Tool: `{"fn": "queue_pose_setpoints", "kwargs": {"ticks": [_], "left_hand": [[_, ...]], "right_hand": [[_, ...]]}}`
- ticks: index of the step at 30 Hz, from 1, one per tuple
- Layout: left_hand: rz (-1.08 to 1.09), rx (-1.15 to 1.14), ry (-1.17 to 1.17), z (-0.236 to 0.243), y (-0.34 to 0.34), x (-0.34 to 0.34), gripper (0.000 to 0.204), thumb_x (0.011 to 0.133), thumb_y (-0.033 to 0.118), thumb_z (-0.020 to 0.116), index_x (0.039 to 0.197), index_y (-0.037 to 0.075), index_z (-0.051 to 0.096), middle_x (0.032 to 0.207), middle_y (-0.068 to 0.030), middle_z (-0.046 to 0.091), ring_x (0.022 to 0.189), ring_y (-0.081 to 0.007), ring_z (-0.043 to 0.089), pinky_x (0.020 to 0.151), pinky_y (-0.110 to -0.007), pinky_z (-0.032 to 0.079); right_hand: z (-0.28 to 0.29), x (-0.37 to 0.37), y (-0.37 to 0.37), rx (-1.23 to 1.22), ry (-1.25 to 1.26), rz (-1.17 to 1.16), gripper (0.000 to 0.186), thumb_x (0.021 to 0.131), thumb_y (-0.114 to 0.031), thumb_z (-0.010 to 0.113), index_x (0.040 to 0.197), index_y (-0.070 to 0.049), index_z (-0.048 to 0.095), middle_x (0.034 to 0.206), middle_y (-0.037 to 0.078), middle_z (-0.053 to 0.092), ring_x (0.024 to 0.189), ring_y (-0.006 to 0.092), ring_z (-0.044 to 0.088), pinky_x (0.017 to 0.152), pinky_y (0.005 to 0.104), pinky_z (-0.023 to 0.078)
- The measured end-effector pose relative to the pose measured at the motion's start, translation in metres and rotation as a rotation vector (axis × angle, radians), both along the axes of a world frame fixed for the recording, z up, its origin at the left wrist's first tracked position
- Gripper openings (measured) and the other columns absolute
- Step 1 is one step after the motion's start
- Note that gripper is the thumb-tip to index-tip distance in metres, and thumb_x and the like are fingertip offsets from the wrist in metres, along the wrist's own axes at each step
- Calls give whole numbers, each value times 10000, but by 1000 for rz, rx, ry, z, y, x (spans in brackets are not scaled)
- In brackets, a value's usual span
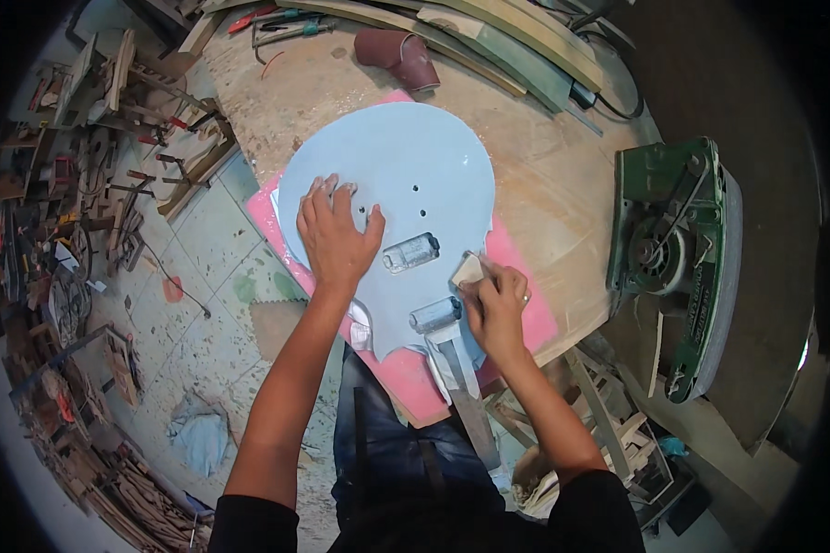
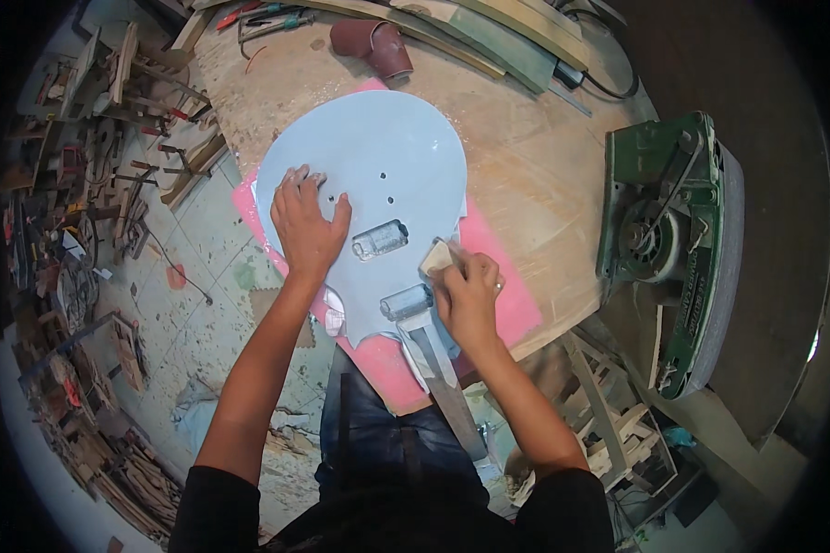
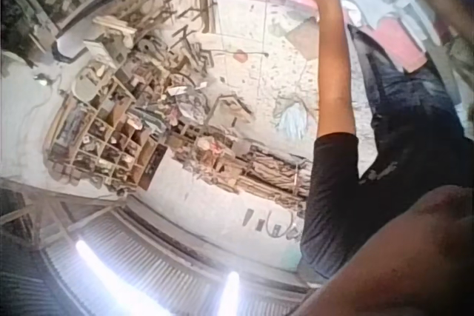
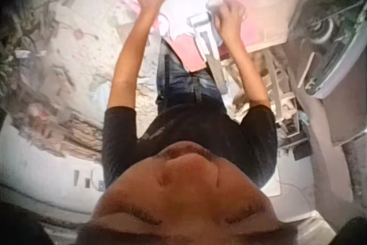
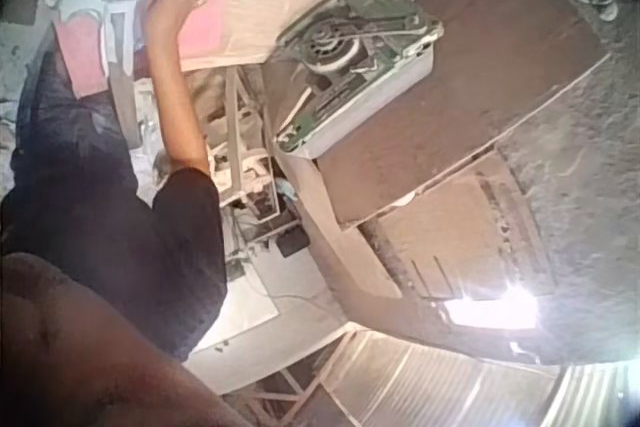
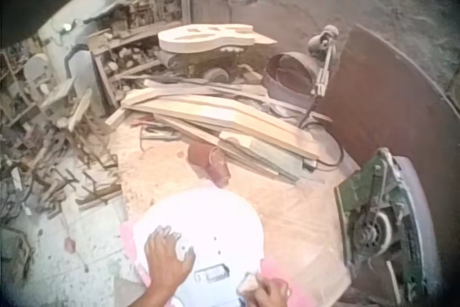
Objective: The person is sanding the surface and neck of a light-colored guitar body with a sanding block. They move the block back and forth along the flat surface and the side edges of the instrument.
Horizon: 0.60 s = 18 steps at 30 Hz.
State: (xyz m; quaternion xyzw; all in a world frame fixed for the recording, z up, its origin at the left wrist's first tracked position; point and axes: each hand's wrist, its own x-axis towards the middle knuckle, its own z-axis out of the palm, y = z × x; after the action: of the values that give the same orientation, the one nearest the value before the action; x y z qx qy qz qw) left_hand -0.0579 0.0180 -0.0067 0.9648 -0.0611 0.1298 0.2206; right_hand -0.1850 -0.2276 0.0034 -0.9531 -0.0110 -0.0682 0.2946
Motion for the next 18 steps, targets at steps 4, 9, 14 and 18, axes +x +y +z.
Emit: {"fn": "queue_pose_setpoints", "kwargs": {"ticks": [4, 9, 14, 18], "left_hand": [[-15, 3, 1, 1, -8, 5, 470, 898, 283, 764, 1282, 37, 649, 1449, -209, 565, 1429, -426, 465, 1179, -557, 344], [-11, 3, -41, -6, -4, 2, 448, 883, 315, 769, 1223, 39, 674, 1412, -195, 582, 1397, -420, 491, 1162, -565, 360], [1, 17, -15, 1, 1, 3, 469, 897, 287, 764, 1276, 34, 653, 1441, -210, 569, 1420, -425, 471, 1171, -555, 350], [-14, -3, 11, -1, -8, 3, 463, 901, 294, 757, 1270, 33, 656, 1444, -208, 568, 1421, -425, 469, 1169, -554, 348]], "right_hand": [[-7, 60, -15, -49, -31, -37, 200, 866, -111, 781, 1039, -64, 695, 1382, 169, 627, 1223, 451, 524, 1009, 578, 404], [-4, 84, -1, 35, -70, -139, 211, 866, -131, 787, 1051, -69, 706, 1377, 173, 632, 1230, 452, 522, 1020, 582, 404], [0, 9, 9, 74, 20, 73, 235, 855, -146, 812, 1065, -98, 719, 1361, 154, 646, 1239, 439, 528, 1019, 581, 404], [-10, 93, -6, 31, -91, -138, 233, 856, -167, 822, 1058, -104, 725, 1409, 140, 639, 1228, 438, 530, 1016, 583, 402]]}}
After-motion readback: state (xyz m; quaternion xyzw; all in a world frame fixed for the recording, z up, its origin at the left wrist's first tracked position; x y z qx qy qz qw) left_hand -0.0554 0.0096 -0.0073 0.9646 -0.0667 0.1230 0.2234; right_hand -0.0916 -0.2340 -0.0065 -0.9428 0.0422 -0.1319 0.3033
